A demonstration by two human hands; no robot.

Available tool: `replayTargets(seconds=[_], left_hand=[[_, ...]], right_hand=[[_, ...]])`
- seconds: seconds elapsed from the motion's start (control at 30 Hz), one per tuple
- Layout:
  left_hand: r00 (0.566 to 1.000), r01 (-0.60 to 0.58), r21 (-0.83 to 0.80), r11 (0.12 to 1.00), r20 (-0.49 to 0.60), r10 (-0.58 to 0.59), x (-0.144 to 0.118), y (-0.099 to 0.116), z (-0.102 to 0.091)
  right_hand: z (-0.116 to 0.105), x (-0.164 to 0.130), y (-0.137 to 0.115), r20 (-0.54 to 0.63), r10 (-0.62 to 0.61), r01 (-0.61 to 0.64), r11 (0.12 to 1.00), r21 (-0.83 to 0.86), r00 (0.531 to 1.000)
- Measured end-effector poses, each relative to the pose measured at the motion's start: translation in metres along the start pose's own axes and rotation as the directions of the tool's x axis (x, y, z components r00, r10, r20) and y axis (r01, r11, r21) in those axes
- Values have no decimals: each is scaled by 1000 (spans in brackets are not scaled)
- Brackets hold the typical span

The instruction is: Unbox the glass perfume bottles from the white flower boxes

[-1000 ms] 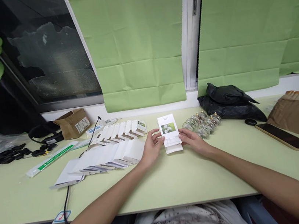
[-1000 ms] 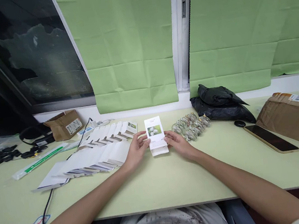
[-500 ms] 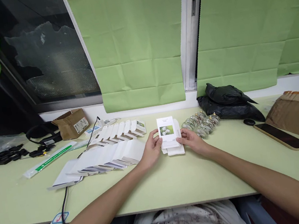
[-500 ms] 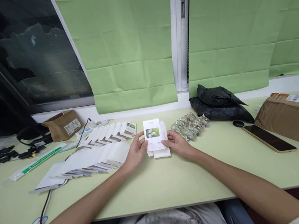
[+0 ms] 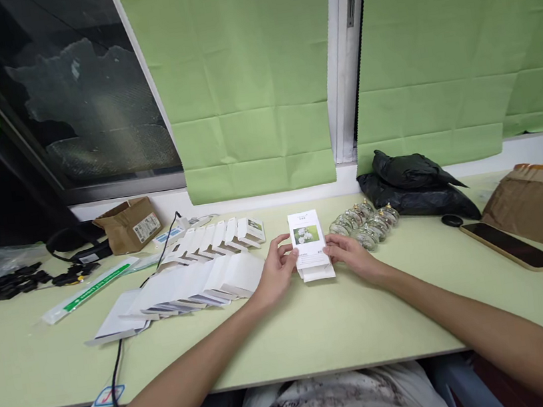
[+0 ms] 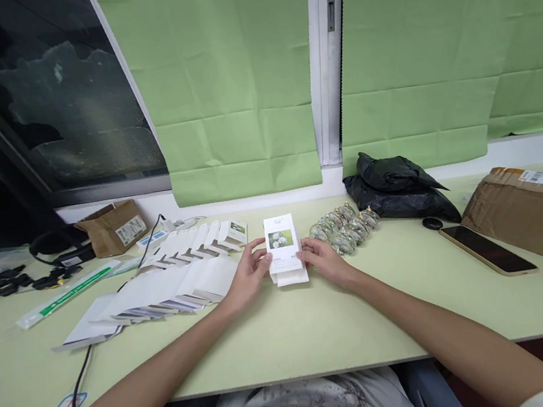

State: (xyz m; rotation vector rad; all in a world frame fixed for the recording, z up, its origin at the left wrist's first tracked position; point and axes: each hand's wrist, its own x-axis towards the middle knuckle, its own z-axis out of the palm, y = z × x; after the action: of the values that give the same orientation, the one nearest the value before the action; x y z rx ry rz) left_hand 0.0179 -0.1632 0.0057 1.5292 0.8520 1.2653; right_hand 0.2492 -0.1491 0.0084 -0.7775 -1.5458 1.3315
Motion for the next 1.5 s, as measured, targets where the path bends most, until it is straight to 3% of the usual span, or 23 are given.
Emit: replayTargets(seconds=[0.4,0.63,1.0,1.33,1.5], left_hand=[[996,-63,191,979,-47,73,-1,6,-1],[977,-211,383,899,113,181,-7,14,-3],[975,-200,381,903,172,143,-11,18,-1],[980,-195,397,897,122,159,-7,13,-4],[983,-181,421,889,84,160,-6,14,-3]], right_hand=[[-2,1,4,26,-39,38,999,6,999],[-4,2,8,-14,-74,74,997,14,997],[-9,4,17,-55,-19,22,999,49,998],[-6,3,16,-55,35,-33,998,47,998],[-8,1,17,-68,-17,18,1000,4,998]])
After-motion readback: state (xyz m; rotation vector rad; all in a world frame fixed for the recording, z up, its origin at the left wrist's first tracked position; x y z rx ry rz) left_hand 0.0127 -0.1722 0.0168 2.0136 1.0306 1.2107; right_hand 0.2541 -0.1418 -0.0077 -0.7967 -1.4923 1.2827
